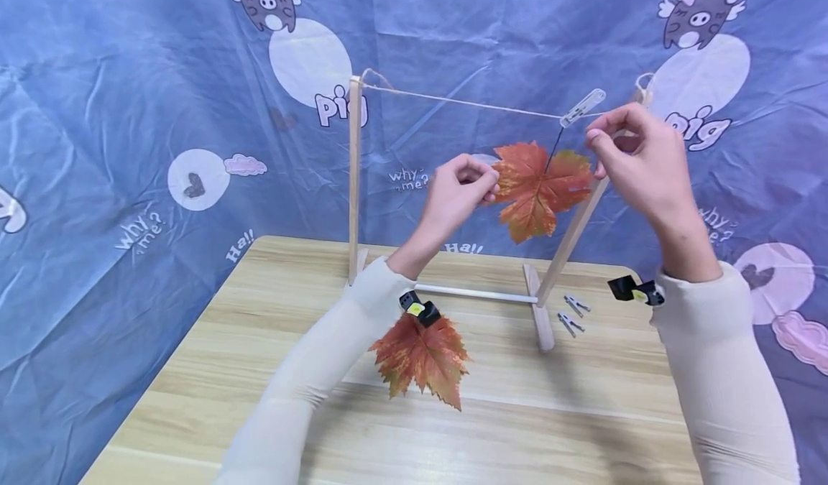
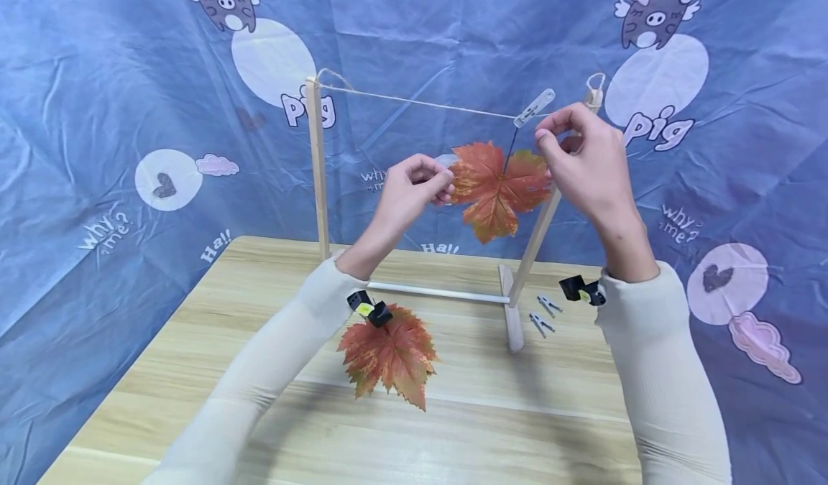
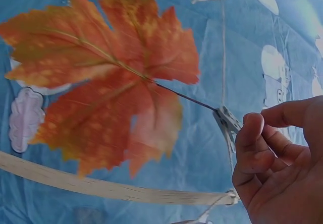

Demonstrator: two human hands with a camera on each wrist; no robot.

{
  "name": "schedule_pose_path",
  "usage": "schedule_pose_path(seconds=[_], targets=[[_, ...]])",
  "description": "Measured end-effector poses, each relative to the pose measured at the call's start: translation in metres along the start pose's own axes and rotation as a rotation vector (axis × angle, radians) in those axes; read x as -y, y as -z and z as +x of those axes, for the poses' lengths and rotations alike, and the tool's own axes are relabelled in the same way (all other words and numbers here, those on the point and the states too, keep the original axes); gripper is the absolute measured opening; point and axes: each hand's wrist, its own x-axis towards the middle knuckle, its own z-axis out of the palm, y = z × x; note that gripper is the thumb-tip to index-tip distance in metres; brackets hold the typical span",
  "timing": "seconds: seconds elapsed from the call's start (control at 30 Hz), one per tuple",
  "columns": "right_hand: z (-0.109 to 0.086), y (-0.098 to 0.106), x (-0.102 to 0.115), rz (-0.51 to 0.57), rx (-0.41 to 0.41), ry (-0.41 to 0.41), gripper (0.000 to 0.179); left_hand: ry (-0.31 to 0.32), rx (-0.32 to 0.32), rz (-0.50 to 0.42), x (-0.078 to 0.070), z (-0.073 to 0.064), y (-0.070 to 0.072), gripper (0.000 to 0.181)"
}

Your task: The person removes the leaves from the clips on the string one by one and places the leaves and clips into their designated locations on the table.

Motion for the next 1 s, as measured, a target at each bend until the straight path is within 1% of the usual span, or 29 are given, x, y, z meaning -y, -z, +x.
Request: schedule_pose_path(seconds=[0.13,0.23,0.3,0.37,0.43,0.53,0.6,0.7,0.77,0.83,0.9,1.0], targets=[[0.012,0.007,0.007,0.045,0.0,-0.016,0.009,-0.022,-0.009,0.037,-0.008,0.007,-0.013,0.008],[0.022,0.013,0.012,0.069,-0.012,-0.037,0.007,-0.038,-0.003,0.098,-0.013,0.012,-0.022,0.007],[0.029,0.016,0.015,0.071,-0.026,-0.048,0.006,-0.035,-0.003,0.136,-0.016,0.016,-0.027,0.007],[0.034,0.018,0.017,0.054,-0.022,-0.07,0.009,-0.035,-0.011,0.163,-0.018,0.019,-0.032,0.007],[0.04,0.02,0.018,0.018,0.003,-0.102,0.012,-0.024,-0.015,0.179,-0.019,0.022,-0.037,0.008],[0.047,0.023,0.018,-0.052,0.078,-0.151,0.019,-0.015,-0.015,0.177,-0.02,0.028,-0.044,0.009],[0.051,0.025,0.018,-0.099,0.127,-0.17,0.028,-0.014,-0.008,0.189,-0.022,0.033,-0.048,0.01],[0.056,0.028,0.017,-0.154,0.189,-0.185,0.046,-0.015,-0.007,0.224,-0.024,0.038,-0.053,0.012],[0.058,0.029,0.017,-0.179,0.226,-0.194,0.056,-0.012,-0.01,0.248,-0.025,0.041,-0.055,0.013],[0.059,0.028,0.016,-0.193,0.253,-0.196,0.063,-0.01,-0.019,0.293,-0.025,0.044,-0.057,0.013],[0.058,0.026,0.015,-0.188,0.268,-0.19,0.064,-0.001,-0.032,0.346,-0.025,0.047,-0.059,0.015],[0.057,0.024,0.012,-0.157,0.268,-0.186,0.055,-0.006,-0.046,0.419,-0.023,0.051,-0.062,0.017]])
